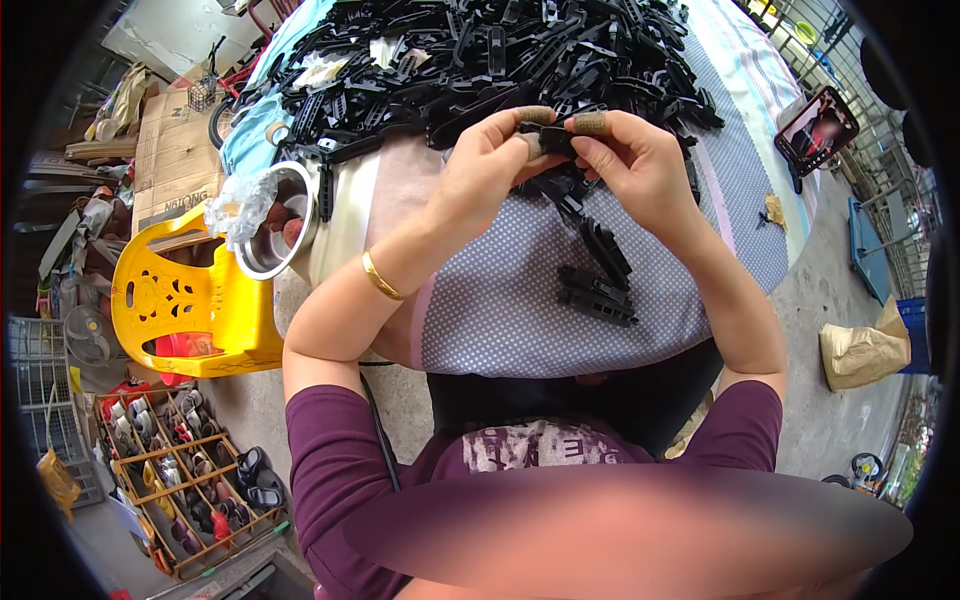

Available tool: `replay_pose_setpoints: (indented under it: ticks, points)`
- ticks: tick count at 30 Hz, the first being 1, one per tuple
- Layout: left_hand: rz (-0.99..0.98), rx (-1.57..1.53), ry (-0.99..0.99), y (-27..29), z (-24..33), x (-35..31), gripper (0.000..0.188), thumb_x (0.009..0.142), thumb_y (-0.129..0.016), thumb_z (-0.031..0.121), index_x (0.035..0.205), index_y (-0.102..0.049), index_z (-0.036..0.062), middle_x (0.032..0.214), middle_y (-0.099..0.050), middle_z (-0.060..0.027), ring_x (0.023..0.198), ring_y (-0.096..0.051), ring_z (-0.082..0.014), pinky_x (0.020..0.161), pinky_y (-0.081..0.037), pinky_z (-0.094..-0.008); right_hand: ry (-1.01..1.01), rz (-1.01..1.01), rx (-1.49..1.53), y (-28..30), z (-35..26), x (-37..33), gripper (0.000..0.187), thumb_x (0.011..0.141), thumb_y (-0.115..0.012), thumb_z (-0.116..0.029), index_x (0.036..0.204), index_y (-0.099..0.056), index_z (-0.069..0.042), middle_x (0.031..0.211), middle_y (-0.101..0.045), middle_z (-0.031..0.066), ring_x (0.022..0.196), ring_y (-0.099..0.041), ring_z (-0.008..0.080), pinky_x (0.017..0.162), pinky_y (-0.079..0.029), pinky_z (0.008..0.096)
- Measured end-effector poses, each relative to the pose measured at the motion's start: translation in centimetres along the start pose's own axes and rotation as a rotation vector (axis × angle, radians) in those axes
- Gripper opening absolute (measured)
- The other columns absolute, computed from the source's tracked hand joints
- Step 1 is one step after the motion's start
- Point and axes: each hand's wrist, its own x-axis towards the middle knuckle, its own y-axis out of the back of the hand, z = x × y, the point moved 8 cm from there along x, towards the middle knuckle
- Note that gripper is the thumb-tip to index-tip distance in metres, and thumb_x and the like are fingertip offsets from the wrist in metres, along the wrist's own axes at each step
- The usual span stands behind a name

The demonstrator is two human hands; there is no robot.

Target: Assembling small black plastic components by snapping pieces together.

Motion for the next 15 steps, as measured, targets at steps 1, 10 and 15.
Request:
replay_pose_setpoints:
  ticks: [1,10,15]
  points:
    - [-0.019,-0.126,0.050,0.0,-0.5,0.0,0.029,0.086,-0.046,-0.002,0.115,-0.048,-0.0081,0.101,-0.059,-0.0114,0.092,-0.061,-0.0157,0.090,-0.050,-0.0295,0.073,0.009,-0.149,0.0,-0.6,-0.1,0.018,0.086,-0.059,-0.003,0.103,-0.062,0.002,0.087,-0.062,0.0044,0.071,-0.060,0.0086,0.062,-0.050,0.0203]
    - [-0.002,0.005,-0.084,-0.2,-0.3,-0.5,0.038,0.084,-0.060,0.002,0.119,-0.049,-0.0074,0.101,-0.062,-0.0094,0.090,-0.060,-0.0112,0.083,-0.051,-0.0235,0.399,0.151,-0.358,-0.7,-3.2,-1.0,0.014,0.078,-0.065,0.001,0.092,-0.064,0.004,0.093,-0.061,0.0102,0.071,-0.062,0.0156,0.060,-0.051,0.0227]
    - [-0.031,0.017,-0.127,-0.3,0.4,-0.6,0.034,0.084,-0.062,0.002,0.116,-0.054,-0.0054,0.101,-0.063,-0.0077,0.089,-0.060,-0.0106,0.080,-0.051,-0.0220,0.430,0.140,-0.342,-0.3,-4.1,-0.8,0.023,0.077,-0.067,-0.003,0.099,-0.063,0.002,0.094,-0.061,0.0100,0.072,-0.062,0.0150,0.059,-0.050,0.0229]
